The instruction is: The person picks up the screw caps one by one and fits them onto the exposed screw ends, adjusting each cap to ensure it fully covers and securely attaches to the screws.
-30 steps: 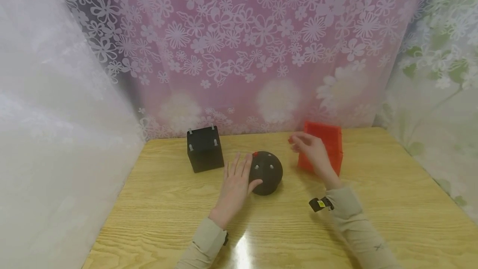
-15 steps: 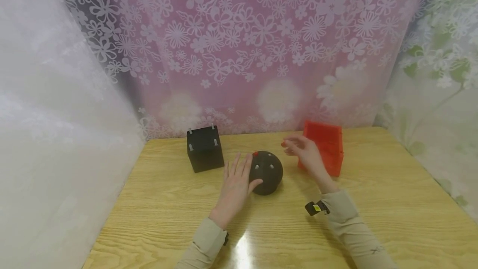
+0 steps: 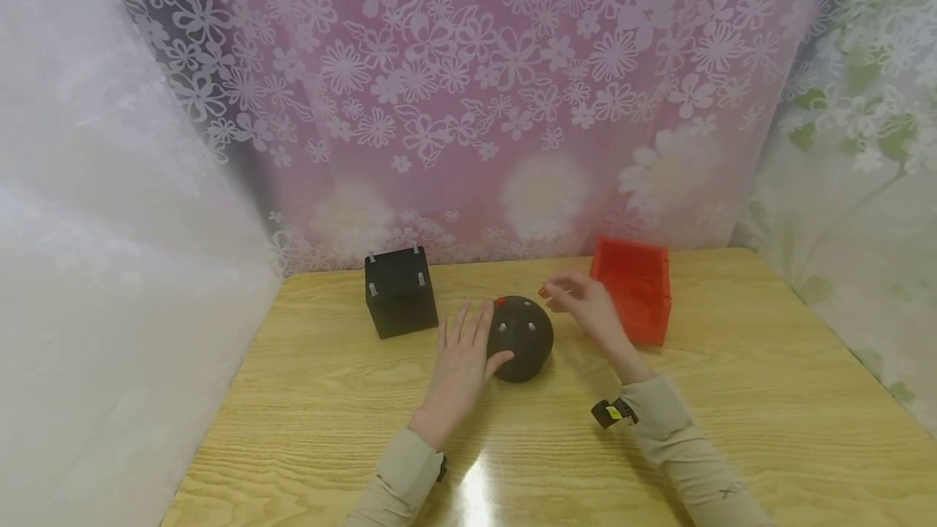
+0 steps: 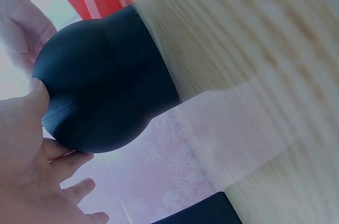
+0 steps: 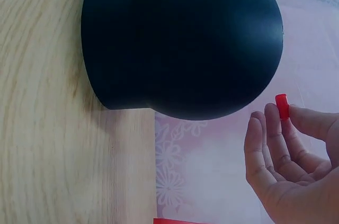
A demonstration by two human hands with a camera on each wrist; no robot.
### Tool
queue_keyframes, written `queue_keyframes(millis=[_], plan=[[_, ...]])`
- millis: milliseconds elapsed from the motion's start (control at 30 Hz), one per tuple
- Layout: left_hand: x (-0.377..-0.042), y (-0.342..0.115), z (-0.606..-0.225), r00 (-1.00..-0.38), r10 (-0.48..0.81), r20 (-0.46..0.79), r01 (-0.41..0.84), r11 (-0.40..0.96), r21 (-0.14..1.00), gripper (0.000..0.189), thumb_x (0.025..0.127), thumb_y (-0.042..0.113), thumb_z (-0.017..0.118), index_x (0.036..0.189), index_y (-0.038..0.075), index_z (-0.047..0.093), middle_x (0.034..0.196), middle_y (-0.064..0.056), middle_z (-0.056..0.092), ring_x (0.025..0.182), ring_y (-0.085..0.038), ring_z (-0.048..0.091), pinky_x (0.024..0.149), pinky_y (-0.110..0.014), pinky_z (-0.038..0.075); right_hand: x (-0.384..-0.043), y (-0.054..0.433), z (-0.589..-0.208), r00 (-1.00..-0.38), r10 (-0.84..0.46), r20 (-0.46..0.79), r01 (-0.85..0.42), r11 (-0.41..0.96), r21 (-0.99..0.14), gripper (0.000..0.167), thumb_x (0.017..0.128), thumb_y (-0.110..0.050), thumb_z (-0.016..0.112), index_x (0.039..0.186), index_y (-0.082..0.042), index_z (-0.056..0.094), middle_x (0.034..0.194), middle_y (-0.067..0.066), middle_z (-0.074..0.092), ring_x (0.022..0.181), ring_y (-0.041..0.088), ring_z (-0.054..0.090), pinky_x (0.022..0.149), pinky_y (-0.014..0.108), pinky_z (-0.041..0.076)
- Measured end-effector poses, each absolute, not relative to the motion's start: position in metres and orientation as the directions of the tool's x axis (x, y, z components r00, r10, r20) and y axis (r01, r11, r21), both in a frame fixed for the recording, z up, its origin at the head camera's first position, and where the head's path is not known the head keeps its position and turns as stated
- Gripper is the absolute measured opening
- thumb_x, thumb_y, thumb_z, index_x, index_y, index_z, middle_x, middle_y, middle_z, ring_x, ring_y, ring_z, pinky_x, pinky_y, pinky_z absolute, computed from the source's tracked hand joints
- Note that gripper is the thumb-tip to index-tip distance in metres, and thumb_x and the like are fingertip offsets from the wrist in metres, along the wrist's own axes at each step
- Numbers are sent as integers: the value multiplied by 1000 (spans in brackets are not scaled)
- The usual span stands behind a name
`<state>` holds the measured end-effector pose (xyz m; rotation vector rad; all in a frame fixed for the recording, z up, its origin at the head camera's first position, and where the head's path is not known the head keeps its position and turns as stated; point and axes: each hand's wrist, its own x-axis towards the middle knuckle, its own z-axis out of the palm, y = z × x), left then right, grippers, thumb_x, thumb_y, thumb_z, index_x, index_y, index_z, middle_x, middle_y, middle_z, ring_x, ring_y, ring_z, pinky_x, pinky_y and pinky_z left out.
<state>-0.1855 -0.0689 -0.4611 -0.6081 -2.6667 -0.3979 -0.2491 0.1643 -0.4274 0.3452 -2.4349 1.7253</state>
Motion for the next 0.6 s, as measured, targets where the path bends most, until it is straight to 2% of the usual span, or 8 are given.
queue_keyframes(millis=[167,467,600], plan=[[-186,-69,-461,-850,353,390,456,865,210,81,100,54,51,162,9,23,160,-7,40,154,-31,21,123,-59,15,-248,160,-428,-957,-116,265,-289,343,-894,27,100,-19,67,114,5,68,106,23,73,94,42,71,83,46,61],[-186,-70,-462,-849,356,389,461,860,219,81,100,54,51,162,8,23,161,-8,39,154,-31,20,123,-59,14,-246,153,-432,-939,-119,322,-341,431,-835,25,98,-21,70,113,-1,73,108,15,75,99,33,72,82,44,61],[-186,-70,-462,-850,358,388,461,861,216,81,100,54,51,162,8,23,161,-7,39,155,-31,20,123,-59,13,-244,151,-432,-932,-121,343,-358,474,-805,26,97,-23,71,114,-4,74,110,11,75,100,32,72,86,50,59]])
